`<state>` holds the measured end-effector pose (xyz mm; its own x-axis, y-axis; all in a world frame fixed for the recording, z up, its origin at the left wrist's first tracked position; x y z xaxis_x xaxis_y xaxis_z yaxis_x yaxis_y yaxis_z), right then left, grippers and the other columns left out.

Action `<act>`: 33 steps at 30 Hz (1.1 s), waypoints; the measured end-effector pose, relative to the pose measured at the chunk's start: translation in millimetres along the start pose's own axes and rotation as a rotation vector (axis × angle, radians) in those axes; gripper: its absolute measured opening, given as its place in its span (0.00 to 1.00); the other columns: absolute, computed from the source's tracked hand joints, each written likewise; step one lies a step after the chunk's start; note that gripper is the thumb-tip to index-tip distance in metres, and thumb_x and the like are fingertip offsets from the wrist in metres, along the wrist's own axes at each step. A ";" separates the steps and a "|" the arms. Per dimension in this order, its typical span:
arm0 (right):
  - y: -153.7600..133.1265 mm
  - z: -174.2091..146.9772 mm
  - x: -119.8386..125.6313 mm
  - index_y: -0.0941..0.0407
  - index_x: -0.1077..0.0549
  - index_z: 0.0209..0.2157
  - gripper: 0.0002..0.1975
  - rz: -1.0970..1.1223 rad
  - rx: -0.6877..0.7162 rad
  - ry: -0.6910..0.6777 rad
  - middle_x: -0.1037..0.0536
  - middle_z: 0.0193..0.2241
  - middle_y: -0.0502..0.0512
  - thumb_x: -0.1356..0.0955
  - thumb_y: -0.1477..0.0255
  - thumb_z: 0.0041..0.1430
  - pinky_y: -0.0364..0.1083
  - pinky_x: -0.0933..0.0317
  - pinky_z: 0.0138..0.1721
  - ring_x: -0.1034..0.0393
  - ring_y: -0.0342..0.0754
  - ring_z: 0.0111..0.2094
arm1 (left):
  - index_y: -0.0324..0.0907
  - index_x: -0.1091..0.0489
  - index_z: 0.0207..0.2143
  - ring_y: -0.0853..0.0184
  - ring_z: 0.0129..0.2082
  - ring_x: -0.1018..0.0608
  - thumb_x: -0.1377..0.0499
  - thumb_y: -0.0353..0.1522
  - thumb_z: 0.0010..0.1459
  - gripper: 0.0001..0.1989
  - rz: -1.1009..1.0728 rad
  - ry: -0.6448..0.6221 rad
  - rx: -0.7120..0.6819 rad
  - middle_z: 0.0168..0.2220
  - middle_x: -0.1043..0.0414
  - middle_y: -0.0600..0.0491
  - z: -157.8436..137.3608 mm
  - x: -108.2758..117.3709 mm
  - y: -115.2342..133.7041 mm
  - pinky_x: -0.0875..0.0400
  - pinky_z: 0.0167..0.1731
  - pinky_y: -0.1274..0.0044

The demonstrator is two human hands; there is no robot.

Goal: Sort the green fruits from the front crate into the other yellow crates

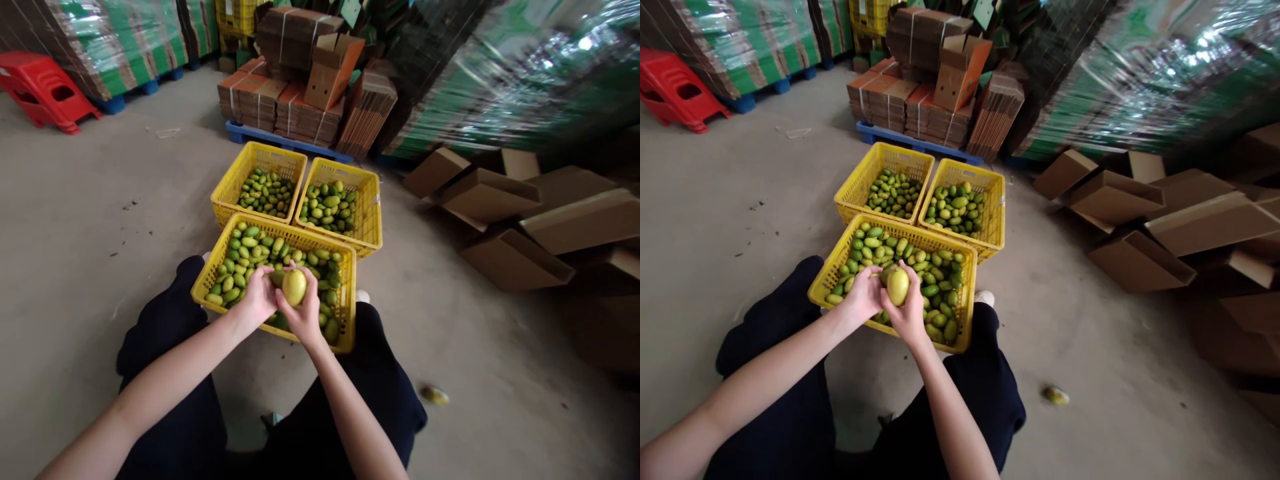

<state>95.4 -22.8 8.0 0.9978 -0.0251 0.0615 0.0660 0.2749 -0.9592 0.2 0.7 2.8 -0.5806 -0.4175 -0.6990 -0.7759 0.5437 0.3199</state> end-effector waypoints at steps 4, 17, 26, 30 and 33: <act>-4.8 12.4 30.7 0.46 0.37 0.48 0.29 0.329 -0.157 0.266 0.25 0.41 0.48 0.25 0.77 0.47 0.49 0.32 0.45 0.26 0.46 0.37 | 0.33 0.29 0.40 0.64 0.32 0.19 0.51 0.27 0.63 0.11 0.037 0.025 0.067 0.33 0.22 0.43 -10.5 -6.7 10.7 0.22 0.35 0.75; -5.2 22.6 17.8 0.50 0.30 0.40 0.20 0.775 -0.432 0.026 0.26 0.34 0.49 0.26 0.70 0.41 0.42 0.38 0.27 0.32 0.44 0.30 | 0.44 0.26 0.40 0.63 0.47 0.24 0.28 0.30 0.43 0.19 0.976 -0.204 -0.746 0.45 0.25 0.51 -40.0 -25.0 44.5 0.28 0.49 0.72; -12.3 23.3 26.9 0.49 0.36 0.38 0.24 0.411 -0.196 0.037 0.28 0.40 0.49 0.24 0.73 0.40 0.49 0.35 0.48 0.31 0.50 0.45 | 0.42 0.22 0.37 0.63 0.47 0.25 0.29 0.21 0.40 0.19 0.859 -0.269 -0.717 0.43 0.24 0.48 -45.8 -30.4 40.5 0.32 0.49 0.80; -14.4 23.3 27.5 0.50 0.34 0.38 0.22 0.340 -0.133 0.023 0.29 0.39 0.50 0.24 0.72 0.41 0.49 0.37 0.51 0.33 0.50 0.47 | 0.44 0.22 0.38 0.62 0.51 0.26 0.31 0.22 0.43 0.18 0.830 -0.247 -0.790 0.46 0.25 0.49 -45.8 -29.9 40.3 0.33 0.53 0.77; -10.7 23.1 25.8 0.50 0.34 0.39 0.23 0.403 -0.175 0.030 0.28 0.38 0.49 0.24 0.73 0.40 0.47 0.34 0.44 0.31 0.49 0.43 | 0.44 0.23 0.40 0.62 0.52 0.26 0.31 0.25 0.45 0.18 0.810 -0.215 -0.772 0.48 0.26 0.49 -45.0 -29.1 39.5 0.31 0.52 0.76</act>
<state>120.6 -4.1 26.3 0.9429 0.0219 -0.3324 -0.3329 0.1012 -0.9375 -24.7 1.6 64.5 -0.9836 0.0264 -0.1786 -0.1793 -0.0278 0.9834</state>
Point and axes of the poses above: each hand's wrist, its own z-axis towards the middle knuckle, its own x-axis out of the back of the hand, y = z × x, the point moved 4 cm from there along z, towards the middle knuckle
